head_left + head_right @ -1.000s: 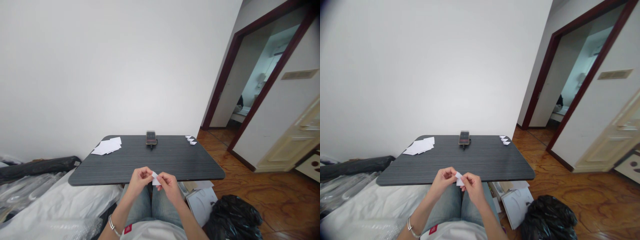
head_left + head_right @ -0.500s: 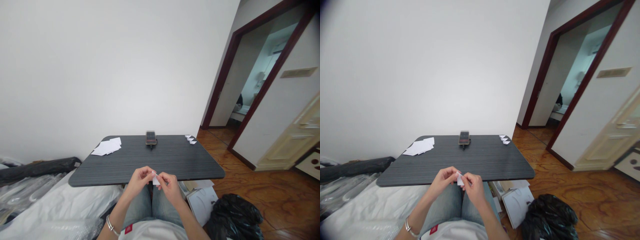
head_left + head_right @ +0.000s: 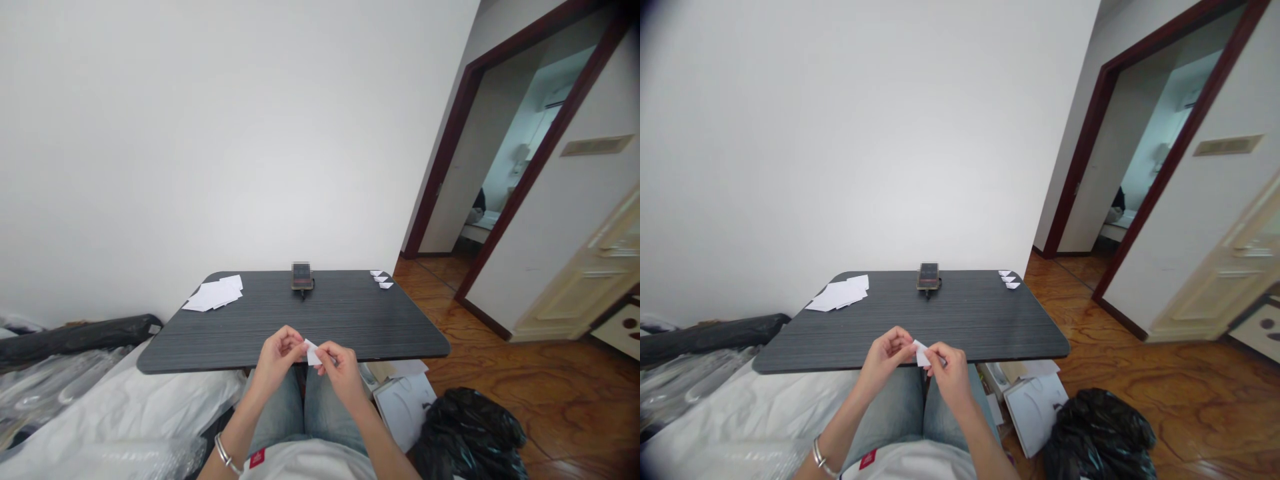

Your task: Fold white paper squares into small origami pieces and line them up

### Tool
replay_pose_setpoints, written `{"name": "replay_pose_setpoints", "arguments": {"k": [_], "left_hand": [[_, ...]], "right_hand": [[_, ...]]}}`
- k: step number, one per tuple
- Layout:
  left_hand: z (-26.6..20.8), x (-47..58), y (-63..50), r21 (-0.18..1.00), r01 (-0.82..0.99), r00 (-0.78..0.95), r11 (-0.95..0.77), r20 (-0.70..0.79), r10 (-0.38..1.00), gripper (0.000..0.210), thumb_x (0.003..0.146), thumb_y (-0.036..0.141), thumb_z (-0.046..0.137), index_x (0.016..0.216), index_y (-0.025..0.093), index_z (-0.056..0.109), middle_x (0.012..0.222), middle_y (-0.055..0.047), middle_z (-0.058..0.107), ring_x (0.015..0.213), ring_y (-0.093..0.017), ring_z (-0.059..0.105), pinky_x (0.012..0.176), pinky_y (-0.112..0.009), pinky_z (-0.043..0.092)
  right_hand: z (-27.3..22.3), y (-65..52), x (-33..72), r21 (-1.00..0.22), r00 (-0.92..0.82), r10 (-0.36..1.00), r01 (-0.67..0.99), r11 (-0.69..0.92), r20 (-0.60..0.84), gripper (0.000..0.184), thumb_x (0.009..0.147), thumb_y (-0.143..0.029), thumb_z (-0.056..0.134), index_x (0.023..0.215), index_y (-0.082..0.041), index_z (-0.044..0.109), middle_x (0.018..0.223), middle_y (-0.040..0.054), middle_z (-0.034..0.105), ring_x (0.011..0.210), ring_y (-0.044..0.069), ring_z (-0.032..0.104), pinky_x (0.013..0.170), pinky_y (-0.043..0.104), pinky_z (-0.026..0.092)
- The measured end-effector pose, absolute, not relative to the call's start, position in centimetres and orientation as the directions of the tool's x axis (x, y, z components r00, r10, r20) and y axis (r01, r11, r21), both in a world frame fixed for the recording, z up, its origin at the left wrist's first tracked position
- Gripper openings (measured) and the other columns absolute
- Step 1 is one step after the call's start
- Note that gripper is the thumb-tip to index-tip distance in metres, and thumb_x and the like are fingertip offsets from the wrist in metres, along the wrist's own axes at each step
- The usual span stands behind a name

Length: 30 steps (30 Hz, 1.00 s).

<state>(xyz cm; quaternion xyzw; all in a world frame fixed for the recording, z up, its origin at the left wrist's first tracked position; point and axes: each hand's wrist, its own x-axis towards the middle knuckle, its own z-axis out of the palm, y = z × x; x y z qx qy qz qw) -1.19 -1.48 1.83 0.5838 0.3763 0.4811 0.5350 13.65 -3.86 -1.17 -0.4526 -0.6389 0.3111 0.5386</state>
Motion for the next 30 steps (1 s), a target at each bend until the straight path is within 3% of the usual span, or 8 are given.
{"name": "replay_pose_setpoints", "arguments": {"k": [4,10,14,18,24,30], "left_hand": [[2.2,-1.2,-1.5,0.982,-0.131,0.259,-0.134,0.164,0.952,0.029,0.072,0.04,0.058,0.075,0.011,0.06,0.059,-0.002,0.061,0.052,-0.011,0.055,0.053,-0.022,0.045],[1.5,-0.8,-1.6,0.977,-0.087,0.284,-0.197,0.214,0.935,0.021,0.068,0.032,0.064,0.073,0.011,0.062,0.062,-0.002,0.064,0.056,-0.012,0.057,0.054,-0.022,0.045],[1.3,-0.4,-1.9,0.972,-0.067,0.291,-0.225,0.235,0.927,0.019,0.07,0.031,0.061,0.073,0.012,0.061,0.062,-0.002,0.064,0.055,-0.014,0.058,0.055,-0.023,0.045],[1.8,-0.1,-2.4,0.944,0.079,0.25,-0.321,0.293,0.923,0.014,0.072,0.025,0.059,0.069,0.012,0.061,0.061,-0.002,0.062,0.056,-0.013,0.056,0.057,-0.022,0.044],[2.6,-0.2,-3.1,0.88,0.255,0.26,-0.4,0.336,0.905,0.012,0.072,0.02,0.056,0.065,0.012,0.061,0.058,-0.001,0.058,0.055,-0.012,0.05,0.054,-0.02,0.039],[1.8,-0.3,-2.3,0.938,0.136,0.239,-0.319,0.282,0.929,0.014,0.069,0.024,0.061,0.062,0.012,0.06,0.055,0.0,0.056,0.053,-0.011,0.048,0.052,-0.02,0.036]], "right_hand": [[-1.3,-3.9,13.7,-0.912,0.004,0.924,0.164,0.376,0.382,0.027,0.082,-0.033,0.049,0.063,-0.016,0.058,0.052,-0.0005,0.057,0.045,0.012,0.054,0.047,0.02,0.04],[-1.6,-3.7,13.4,-0.946,-0.065,0.944,-0.023,0.322,0.323,0.027,0.081,-0.035,0.05,0.065,-0.015,0.057,0.054,0.0002,0.056,0.047,0.012,0.052,0.047,0.021,0.039],[-1.8,-3.6,13.5,-0.925,-0.098,0.921,0.01,0.379,0.376,0.027,0.082,-0.032,0.05,0.061,-0.015,0.056,0.055,-0.0009,0.05,0.052,0.012,0.046,0.05,0.022,0.034],[-1.9,-3.4,13.6,-0.889,-0.1,0.886,0.013,0.457,0.454,0.03,0.081,-0.028,0.05,0.054,-0.016,0.051,0.056,-0.0024,0.041,0.054,0.011,0.039,0.051,0.022,0.028],[-1.7,-3.3,13.7,-0.868,-0.117,0.863,0.014,0.497,0.492,0.025,0.079,-0.025,0.053,0.056,-0.016,0.053,0.059,-0.0017,0.041,0.057,0.012,0.039,0.053,0.023,0.028],[-1.6,-3.5,13.6,-0.9,-0.08,0.897,0.003,0.436,0.434,0.023,0.078,-0.026,0.055,0.057,-0.015,0.054,0.057,-0.0026,0.043,0.055,0.011,0.038,0.051,0.022,0.028]]}}
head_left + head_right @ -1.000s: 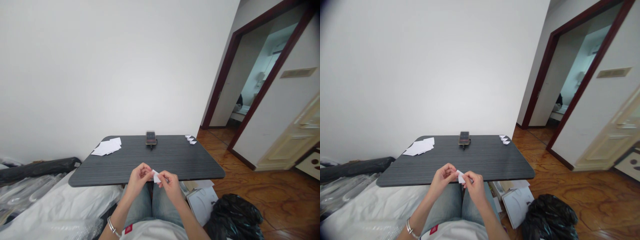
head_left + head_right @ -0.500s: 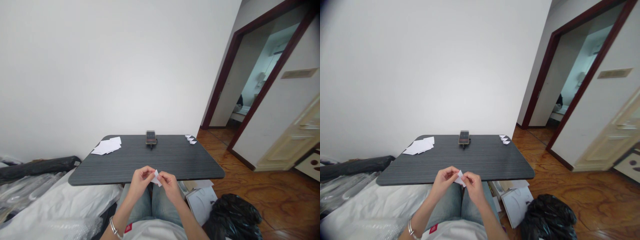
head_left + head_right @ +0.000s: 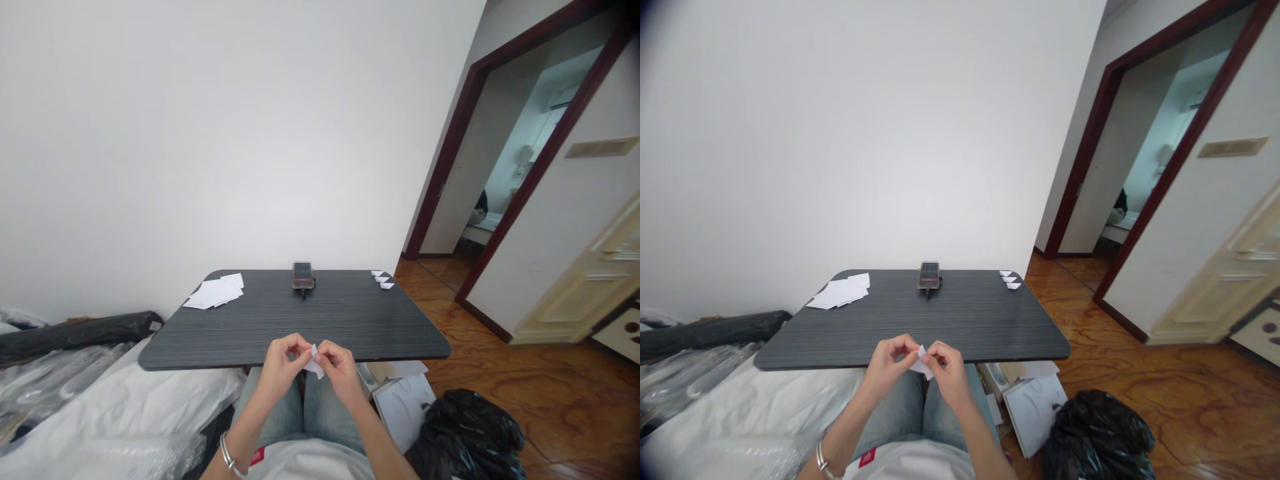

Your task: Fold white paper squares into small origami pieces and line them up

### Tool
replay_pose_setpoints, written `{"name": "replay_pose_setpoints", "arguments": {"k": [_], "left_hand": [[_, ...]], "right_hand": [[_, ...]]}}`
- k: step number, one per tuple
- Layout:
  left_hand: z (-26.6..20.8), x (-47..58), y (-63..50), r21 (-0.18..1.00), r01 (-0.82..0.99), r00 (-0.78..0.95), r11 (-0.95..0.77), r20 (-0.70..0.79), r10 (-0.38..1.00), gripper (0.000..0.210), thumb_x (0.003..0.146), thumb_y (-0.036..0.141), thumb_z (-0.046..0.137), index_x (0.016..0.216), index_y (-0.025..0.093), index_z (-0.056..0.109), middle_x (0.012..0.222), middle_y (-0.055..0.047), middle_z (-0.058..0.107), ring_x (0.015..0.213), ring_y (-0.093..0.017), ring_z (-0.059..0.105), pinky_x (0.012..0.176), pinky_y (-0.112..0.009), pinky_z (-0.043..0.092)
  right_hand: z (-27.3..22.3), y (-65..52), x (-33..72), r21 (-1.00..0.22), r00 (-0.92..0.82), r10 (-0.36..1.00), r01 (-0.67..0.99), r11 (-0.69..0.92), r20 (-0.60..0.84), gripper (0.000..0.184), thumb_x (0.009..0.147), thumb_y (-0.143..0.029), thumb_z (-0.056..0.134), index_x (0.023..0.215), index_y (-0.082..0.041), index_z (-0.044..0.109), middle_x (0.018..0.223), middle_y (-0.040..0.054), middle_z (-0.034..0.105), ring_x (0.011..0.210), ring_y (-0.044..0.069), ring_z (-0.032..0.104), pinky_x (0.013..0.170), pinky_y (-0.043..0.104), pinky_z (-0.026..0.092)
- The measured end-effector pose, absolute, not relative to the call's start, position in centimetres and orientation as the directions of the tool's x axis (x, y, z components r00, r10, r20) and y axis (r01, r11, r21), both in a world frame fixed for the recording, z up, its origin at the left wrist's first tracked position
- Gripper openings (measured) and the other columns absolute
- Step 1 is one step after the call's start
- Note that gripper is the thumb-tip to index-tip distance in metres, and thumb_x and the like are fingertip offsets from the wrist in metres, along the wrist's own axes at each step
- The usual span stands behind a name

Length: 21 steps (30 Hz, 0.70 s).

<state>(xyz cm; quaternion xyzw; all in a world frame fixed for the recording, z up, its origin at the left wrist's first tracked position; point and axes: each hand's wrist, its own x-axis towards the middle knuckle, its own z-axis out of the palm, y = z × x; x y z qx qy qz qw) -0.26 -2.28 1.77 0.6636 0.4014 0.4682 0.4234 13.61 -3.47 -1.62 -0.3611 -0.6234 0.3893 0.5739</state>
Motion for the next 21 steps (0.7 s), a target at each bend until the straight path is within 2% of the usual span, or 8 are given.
{"name": "replay_pose_setpoints", "arguments": {"k": [5,13,16,21], "left_hand": [[1.2,-0.2,-1.7,0.989,-0.099,0.292,-0.114,0.138,0.946,0.019,0.062,0.026,0.067,0.057,0.011,0.057,0.05,0.002,0.054,0.046,-0.008,0.045,0.048,-0.018,0.033],[1.4,-0.3,-1.7,0.991,-0.135,0.35,0.007,0.041,0.936,0.015,0.058,0.021,0.069,0.058,0.011,0.058,0.048,0.003,0.056,0.043,-0.007,0.046,0.046,-0.018,0.034],[1.2,-0.5,-1.6,0.993,-0.12,0.387,0.012,0.035,0.922,0.014,0.058,0.019,0.07,0.06,0.011,0.058,0.052,0.002,0.058,0.047,-0.008,0.05,0.049,-0.019,0.037],[1.3,-1.5,-1.5,0.996,-0.09,0.463,-0.001,0.043,0.886,0.018,0.06,0.018,0.071,0.073,0.011,0.06,0.065,-0.002,0.062,0.058,-0.009,0.054,0.058,-0.02,0.04]], "right_hand": [[-1.9,-3.4,13.5,-0.933,-0.065,0.932,-0.067,0.352,0.357,0.021,0.076,-0.029,0.058,0.06,-0.015,0.055,0.055,-0.0036,0.044,0.051,0.01,0.038,0.049,0.021,0.028],[-1.9,-3.3,13.5,-0.938,-0.125,0.946,-0.22,0.267,0.298,0.023,0.074,-0.032,0.059,0.06,-0.016,0.051,0.053,-0.0036,0.046,0.047,0.009,0.038,0.045,0.02,0.027],[-2.0,-3.3,13.6,-0.944,-0.131,0.948,-0.2,0.263,0.292,0.022,0.073,-0.032,0.06,0.06,-0.016,0.051,0.053,-0.0035,0.046,0.047,0.009,0.039,0.046,0.02,0.028],[-2.2,-3.3,13.7,-0.951,-0.081,0.948,-0.049,0.305,0.308,0.02,0.074,-0.029,0.059,0.06,-0.015,0.052,0.054,-0.003,0.047,0.049,0.01,0.041,0.047,0.02,0.03]]}}
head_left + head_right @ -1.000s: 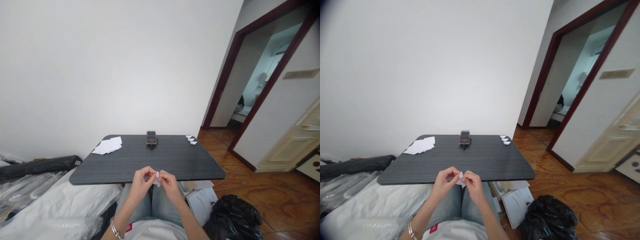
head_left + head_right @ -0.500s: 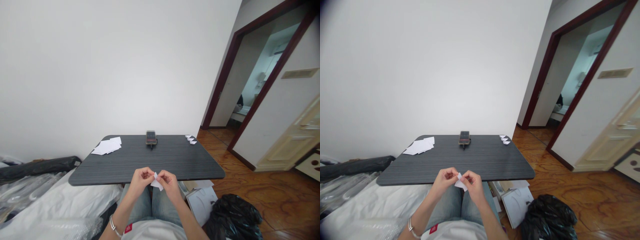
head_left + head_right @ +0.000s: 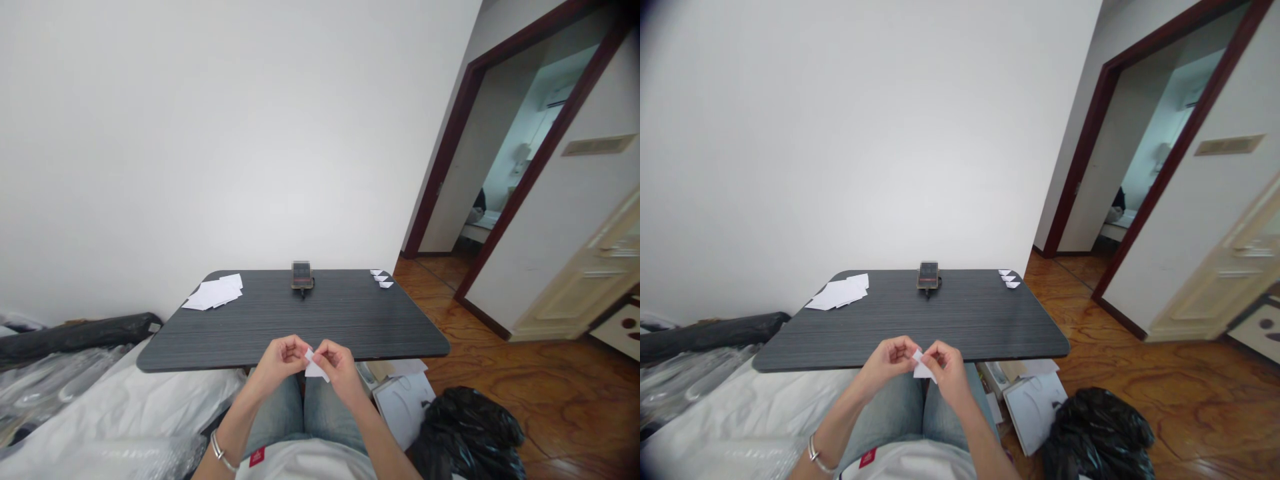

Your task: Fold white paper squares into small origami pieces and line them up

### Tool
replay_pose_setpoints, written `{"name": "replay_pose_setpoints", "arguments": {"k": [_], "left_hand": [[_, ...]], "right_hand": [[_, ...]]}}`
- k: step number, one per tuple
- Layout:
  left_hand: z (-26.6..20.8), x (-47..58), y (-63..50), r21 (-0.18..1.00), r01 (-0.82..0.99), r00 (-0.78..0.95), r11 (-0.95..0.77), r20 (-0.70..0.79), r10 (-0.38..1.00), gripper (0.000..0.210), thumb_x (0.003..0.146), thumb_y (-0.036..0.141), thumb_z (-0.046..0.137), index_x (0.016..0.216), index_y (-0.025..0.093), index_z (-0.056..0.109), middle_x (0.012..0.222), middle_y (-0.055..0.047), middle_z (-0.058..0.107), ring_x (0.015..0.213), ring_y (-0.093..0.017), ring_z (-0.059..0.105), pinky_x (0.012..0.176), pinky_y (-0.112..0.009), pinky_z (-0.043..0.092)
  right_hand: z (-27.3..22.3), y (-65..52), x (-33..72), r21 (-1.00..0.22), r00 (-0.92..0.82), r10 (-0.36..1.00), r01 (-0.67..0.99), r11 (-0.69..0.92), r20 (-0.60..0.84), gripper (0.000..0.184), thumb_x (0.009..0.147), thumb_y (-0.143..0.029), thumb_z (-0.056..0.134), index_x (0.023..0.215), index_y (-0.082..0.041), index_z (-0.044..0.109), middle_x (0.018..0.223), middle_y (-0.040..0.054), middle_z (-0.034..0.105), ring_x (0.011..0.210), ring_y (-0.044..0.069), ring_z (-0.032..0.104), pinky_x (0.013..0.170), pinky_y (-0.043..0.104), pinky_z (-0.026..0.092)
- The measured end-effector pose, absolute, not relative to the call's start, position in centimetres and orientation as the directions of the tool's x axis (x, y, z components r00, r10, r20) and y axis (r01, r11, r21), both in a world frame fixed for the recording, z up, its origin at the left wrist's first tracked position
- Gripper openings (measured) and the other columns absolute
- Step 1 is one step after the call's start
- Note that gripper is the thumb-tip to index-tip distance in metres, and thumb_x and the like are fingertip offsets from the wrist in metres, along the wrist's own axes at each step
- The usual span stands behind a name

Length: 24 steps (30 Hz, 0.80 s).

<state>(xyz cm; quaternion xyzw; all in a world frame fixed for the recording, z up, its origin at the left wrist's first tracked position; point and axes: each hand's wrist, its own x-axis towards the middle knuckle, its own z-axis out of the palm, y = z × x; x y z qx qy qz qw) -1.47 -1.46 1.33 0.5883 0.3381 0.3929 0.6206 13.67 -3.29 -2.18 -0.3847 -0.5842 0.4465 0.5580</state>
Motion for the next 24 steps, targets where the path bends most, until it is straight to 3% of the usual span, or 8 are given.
{"name": "replay_pose_setpoints", "arguments": {"k": [5,12,19,24], "left_hand": [[2.1,-1.9,-1.7,0.997,-0.07,0.506,-0.024,0.056,0.861,0.028,0.063,0.022,0.07,0.086,0.012,0.059,0.076,-0.004,0.062,0.065,-0.011,0.055,0.062,-0.021,0.042],[1.6,-0.8,-1.8,0.99,0.04,0.328,-0.132,0.112,0.938,0.023,0.068,0.034,0.062,0.062,0.012,0.057,0.056,-0.001,0.057,0.052,-0.011,0.052,0.05,-0.021,0.042],[1.2,-0.8,-1.9,0.924,0.23,0.237,-0.304,0.249,0.939,0.018,0.074,0.028,0.055,0.065,0.014,0.061,0.054,0.0,0.058,0.051,-0.012,0.052,0.051,-0.021,0.041],[1.6,-1.2,-1.8,0.921,0.21,0.121,-0.327,0.308,0.944,0.018,0.074,0.029,0.054,0.065,0.014,0.06,0.054,0.001,0.057,0.051,-0.012,0.053,0.051,-0.021,0.042]], "right_hand": [[-1.6,-3.5,13.7,-0.918,-0.037,0.926,0.121,0.377,0.376,0.018,0.075,-0.026,0.057,0.061,-0.015,0.055,0.057,-0.0022,0.049,0.053,0.011,0.044,0.05,0.021,0.034],[-0.6,-4.2,13.6,-0.818,-0.029,0.858,0.286,0.498,0.512,0.021,0.079,-0.022,0.053,0.058,-0.017,0.054,0.058,-0.0017,0.047,0.055,0.012,0.044,0.053,0.023,0.033],[-0.8,-3.9,13.4,-0.858,-0.027,0.89,0.25,0.448,0.456,0.017,0.077,-0.022,0.054,0.061,-0.017,0.056,0.059,-0.0012,0.052,0.055,0.012,0.047,0.052,0.022,0.036],[-1.6,-3.3,13.6,-0.92,-0.041,0.937,0.178,0.348,0.346,0.015,0.074,-0.026,0.058,0.063,-0.015,0.058,0.055,-0.0021,0.053,0.052,0.011,0.046,0.05,0.021,0.034]]}}
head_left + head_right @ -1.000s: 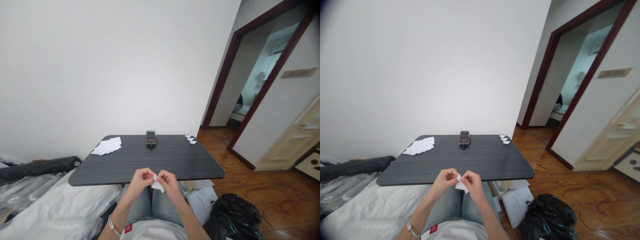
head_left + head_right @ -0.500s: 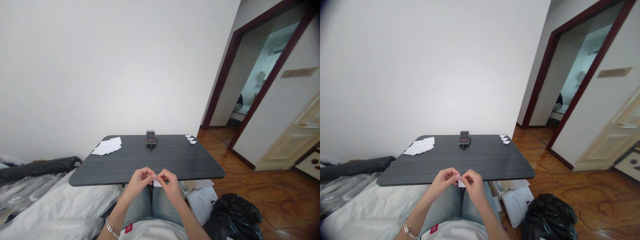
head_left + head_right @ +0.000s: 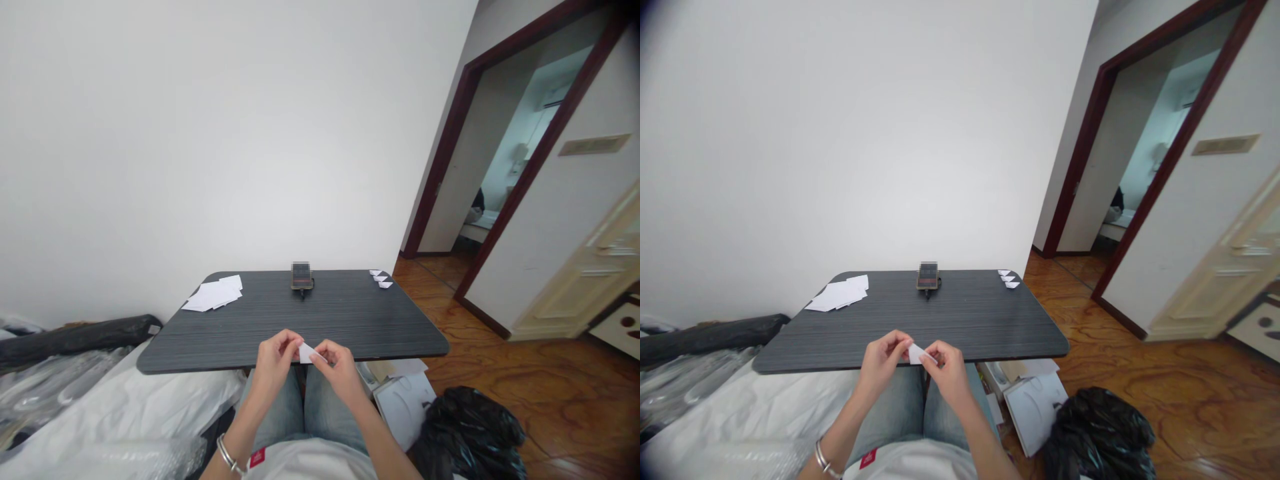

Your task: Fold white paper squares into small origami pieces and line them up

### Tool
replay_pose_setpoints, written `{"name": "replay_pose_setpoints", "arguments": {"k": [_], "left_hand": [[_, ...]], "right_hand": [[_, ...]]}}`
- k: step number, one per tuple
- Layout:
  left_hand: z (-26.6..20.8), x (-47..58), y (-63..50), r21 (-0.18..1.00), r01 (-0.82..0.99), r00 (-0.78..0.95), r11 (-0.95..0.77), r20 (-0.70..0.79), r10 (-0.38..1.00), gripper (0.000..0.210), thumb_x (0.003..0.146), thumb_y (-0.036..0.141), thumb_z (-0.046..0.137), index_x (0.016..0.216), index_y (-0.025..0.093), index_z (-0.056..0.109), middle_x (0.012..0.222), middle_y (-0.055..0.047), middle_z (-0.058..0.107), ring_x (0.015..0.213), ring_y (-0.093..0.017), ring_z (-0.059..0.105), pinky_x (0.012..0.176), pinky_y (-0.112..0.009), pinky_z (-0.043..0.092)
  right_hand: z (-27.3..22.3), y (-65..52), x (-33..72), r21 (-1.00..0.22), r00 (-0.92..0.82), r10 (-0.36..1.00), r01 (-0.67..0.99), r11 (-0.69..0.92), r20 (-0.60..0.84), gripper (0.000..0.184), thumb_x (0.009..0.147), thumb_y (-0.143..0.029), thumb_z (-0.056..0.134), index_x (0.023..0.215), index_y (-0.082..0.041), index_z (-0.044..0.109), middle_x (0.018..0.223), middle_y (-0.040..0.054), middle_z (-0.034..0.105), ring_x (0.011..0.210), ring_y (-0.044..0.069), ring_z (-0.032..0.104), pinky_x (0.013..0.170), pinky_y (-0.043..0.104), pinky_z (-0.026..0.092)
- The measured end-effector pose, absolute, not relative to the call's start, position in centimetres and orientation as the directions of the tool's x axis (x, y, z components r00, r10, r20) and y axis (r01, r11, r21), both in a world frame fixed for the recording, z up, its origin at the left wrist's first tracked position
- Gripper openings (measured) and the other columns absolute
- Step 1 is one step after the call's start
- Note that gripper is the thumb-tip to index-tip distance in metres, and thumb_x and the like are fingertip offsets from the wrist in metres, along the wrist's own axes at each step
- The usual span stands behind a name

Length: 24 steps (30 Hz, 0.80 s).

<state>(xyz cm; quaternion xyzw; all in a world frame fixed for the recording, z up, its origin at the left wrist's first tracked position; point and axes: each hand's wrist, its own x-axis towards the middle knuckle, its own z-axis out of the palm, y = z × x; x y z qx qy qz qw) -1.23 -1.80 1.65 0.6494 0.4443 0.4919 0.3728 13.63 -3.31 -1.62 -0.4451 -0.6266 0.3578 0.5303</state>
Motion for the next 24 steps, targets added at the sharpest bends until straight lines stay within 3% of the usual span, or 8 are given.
{"name": "replay_pose_setpoints", "arguments": {"k": [3,10,19,24], "left_hand": [[2.0,-1.5,-1.6,0.929,0.173,0.049,-0.326,0.322,0.945,0.017,0.073,0.029,0.056,0.066,0.014,0.059,0.053,0.001,0.056,0.051,-0.011,0.052,0.052,-0.021,0.042],[1.7,-1.0,-1.4,0.963,0.031,0.096,-0.269,0.265,0.96,0.019,0.063,0.026,0.068,0.067,0.014,0.053,0.056,0.002,0.056,0.052,-0.01,0.053,0.051,-0.019,0.04],[1.3,-1.2,-1.2,0.954,-0.074,0.057,-0.291,0.296,0.954,0.02,0.069,0.03,0.062,0.075,0.014,0.051,0.051,0.005,0.05,0.048,-0.008,0.046,0.048,-0.017,0.034],[0.9,-1.5,-0.9,0.964,-0.082,0.082,-0.253,0.26,0.962,0.022,0.075,0.034,0.054,0.083,0.013,0.055,0.056,0.002,0.056,0.052,-0.011,0.053,0.053,-0.022,0.042]], "right_hand": [[-1.7,-3.2,13.8,-0.939,-0.05,0.945,0.106,0.328,0.324,0.022,0.076,-0.03,0.056,0.061,-0.015,0.057,0.052,-0.002,0.052,0.05,0.011,0.046,0.049,0.021,0.034],[-1.7,-3.2,13.8,-0.948,-0.058,0.948,0.045,0.316,0.314,0.025,0.075,-0.033,0.057,0.058,-0.015,0.056,0.051,-0.001,0.054,0.048,0.011,0.047,0.049,0.022,0.035],[-1.8,-3.3,13.7,-0.957,-0.083,0.955,-0.074,0.279,0.285,0.028,0.077,-0.036,0.054,0.06,-0.015,0.057,0.053,0.0007,0.057,0.048,0.011,0.051,0.048,0.021,0.037],[-1.8,-3.0,13.7,-0.962,-0.017,0.972,-0.148,0.231,0.236,0.029,0.074,-0.037,0.056,0.056,-0.015,0.054,0.049,-0.0011,0.054,0.044,0.009,0.047,0.044,0.02,0.033]]}}
